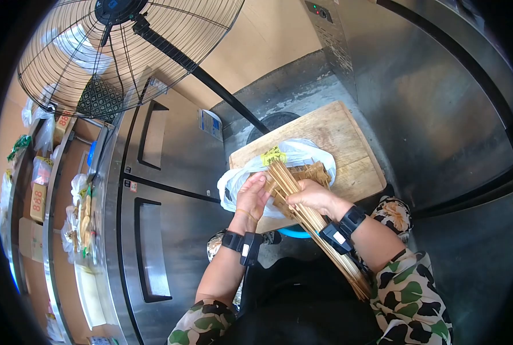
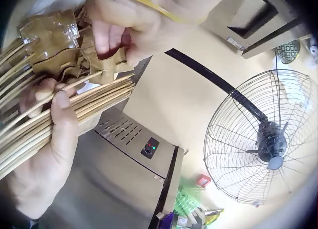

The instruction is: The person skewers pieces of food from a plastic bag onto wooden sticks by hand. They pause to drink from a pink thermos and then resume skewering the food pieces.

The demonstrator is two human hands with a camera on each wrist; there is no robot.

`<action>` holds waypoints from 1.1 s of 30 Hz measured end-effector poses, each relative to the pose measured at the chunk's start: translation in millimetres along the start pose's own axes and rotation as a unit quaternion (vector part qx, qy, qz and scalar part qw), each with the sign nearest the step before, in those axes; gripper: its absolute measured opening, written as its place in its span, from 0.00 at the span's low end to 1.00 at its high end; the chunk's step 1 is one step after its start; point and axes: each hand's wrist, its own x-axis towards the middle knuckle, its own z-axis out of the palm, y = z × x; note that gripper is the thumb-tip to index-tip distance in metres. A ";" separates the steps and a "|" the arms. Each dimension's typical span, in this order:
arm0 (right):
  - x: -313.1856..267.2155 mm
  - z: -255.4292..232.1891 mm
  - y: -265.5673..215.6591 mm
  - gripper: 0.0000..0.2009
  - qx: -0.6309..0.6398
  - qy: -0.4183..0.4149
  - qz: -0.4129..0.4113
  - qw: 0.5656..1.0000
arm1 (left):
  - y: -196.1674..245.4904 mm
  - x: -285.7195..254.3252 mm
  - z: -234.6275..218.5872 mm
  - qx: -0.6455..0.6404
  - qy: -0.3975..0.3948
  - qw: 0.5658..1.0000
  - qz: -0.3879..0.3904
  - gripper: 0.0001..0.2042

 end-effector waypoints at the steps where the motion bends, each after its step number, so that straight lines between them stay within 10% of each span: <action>1: 0.7 0.0 0.9 0.04 0.004 -0.002 0.001 1.000 | -1.4 2.1 -1.3 -0.013 -0.007 1.000 -0.001 0.08; 9: 2.9 -3.4 3.3 0.05 -0.015 -0.019 0.002 1.000 | -1.2 4.4 -10.7 -0.086 -0.066 0.988 -0.108 0.11; 15: 1.0 -1.8 1.2 0.05 -0.022 -0.022 0.013 0.999 | -1.9 3.8 -6.8 -0.096 -0.034 0.992 -0.075 0.10; 24: 3.1 -2.7 4.0 0.05 -0.029 -0.001 0.006 1.000 | -15.3 -5.3 17.1 0.047 0.030 0.983 0.173 0.07; 33: 1.7 -3.0 1.0 0.07 0.027 0.000 -0.006 1.000 | -25.4 -30.5 27.8 0.080 0.022 0.992 0.099 0.08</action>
